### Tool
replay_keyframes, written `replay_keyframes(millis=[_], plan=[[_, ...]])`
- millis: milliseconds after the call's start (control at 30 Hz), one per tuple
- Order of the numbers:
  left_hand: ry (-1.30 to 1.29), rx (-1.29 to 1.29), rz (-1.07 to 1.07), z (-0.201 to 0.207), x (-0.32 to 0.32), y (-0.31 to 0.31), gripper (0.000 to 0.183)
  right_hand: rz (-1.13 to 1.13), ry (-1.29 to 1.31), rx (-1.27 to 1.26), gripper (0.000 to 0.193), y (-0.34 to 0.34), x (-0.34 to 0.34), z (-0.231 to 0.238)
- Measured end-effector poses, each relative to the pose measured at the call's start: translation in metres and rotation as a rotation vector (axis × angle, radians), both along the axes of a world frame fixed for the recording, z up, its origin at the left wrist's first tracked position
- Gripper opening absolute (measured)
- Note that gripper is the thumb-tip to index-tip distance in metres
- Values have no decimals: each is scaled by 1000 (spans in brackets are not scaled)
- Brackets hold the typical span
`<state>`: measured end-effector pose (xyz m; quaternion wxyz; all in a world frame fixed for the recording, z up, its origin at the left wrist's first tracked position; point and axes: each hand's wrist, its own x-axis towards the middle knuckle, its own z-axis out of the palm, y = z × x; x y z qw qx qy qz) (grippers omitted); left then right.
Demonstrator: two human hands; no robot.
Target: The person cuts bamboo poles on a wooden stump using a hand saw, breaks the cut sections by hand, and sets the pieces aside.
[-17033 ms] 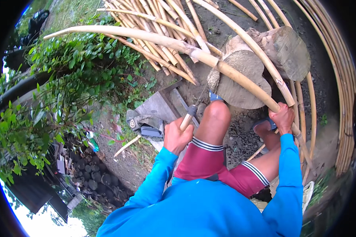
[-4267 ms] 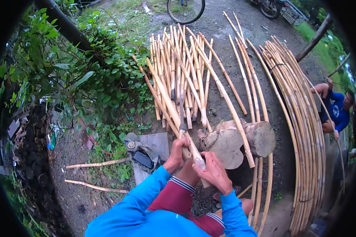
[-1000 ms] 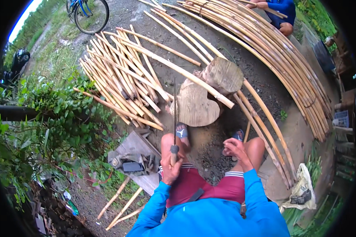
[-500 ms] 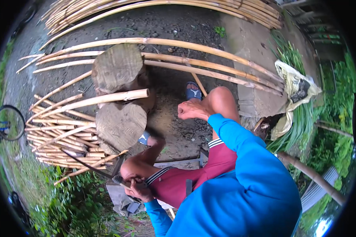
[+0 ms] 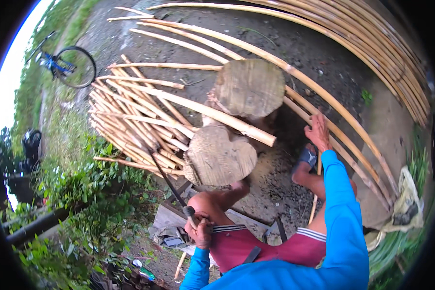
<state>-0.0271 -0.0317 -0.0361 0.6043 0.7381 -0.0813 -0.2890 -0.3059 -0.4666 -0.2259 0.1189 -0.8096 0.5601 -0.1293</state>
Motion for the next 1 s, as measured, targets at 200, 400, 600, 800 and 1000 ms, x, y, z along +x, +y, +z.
replay_keyframes(millis=[200, 400, 600, 800, 1000], plan=[[-38, -1, -16, -3, 0, 3, 13, 7, 262, 350, 56, -42, 24, -40], [-61, 91, 11, -12, 0, 5, 12, 72, 345, 320, 78, -60, 34, -71], [-141, 192, -105, -13, 5, 8, 17, 71, 255, 387, 74, -69, 30, -94], [-159, 148, -159, -20, 6, -3, 17, 71, -20, 553, 43, -109, -23, -90], [-124, 153, -95, -14, 7, 8, 15, -47, -656, 1260, 18, -135, -21, 60]])
